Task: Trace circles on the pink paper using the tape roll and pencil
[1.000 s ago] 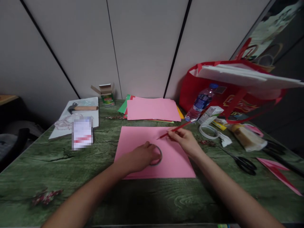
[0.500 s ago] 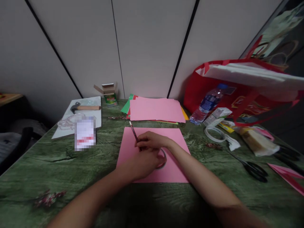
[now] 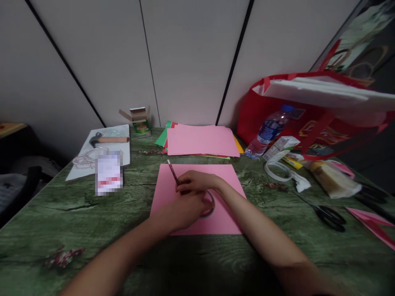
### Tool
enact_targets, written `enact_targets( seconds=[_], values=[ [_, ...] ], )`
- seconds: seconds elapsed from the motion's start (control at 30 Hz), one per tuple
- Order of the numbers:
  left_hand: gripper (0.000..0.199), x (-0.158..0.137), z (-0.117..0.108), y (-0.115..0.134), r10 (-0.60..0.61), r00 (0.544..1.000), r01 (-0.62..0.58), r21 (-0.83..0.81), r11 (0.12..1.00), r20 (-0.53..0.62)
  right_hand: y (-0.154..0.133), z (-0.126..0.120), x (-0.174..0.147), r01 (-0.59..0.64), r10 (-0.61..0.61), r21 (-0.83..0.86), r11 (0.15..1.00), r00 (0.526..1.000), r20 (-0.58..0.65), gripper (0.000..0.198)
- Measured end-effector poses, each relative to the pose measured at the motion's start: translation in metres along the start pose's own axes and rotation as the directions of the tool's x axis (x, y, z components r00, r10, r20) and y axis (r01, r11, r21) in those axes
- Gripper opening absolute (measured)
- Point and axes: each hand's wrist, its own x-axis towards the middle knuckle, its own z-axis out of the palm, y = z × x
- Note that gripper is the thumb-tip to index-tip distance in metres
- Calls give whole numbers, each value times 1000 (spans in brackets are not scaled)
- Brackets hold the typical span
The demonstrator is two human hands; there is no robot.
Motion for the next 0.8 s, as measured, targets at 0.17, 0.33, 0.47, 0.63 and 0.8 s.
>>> enact_targets(
  seconds=[0.17, 0.33, 0.47, 0.63, 0.8],
  values=[
    [28, 0, -2, 0, 7, 1000, -8, 78, 997, 11, 4, -1, -5, -68, 56, -64, 996, 984, -171, 24],
    [23, -3, -12, 5, 8, 1000, -10, 132, 991, 20, 18, 2, -12, -154, 147, 6, 988, 929, -339, 26],
    [23, -3, -19, 8, -12, 998, 3, 141, 990, 67, 33, 3, -18, -132, 152, 77, 988, 887, -437, 26],
    [22, -3, -14, 3, 3, 999, -10, 143, 990, 48, 56, 7, -24, -149, 214, 154, 977, 713, -668, 22],
    [24, -2, -14, -3, 3, 998, -11, 141, 990, 58, 69, 13, -24, -128, 292, 272, 954, 609, -737, 21]
  ],
)
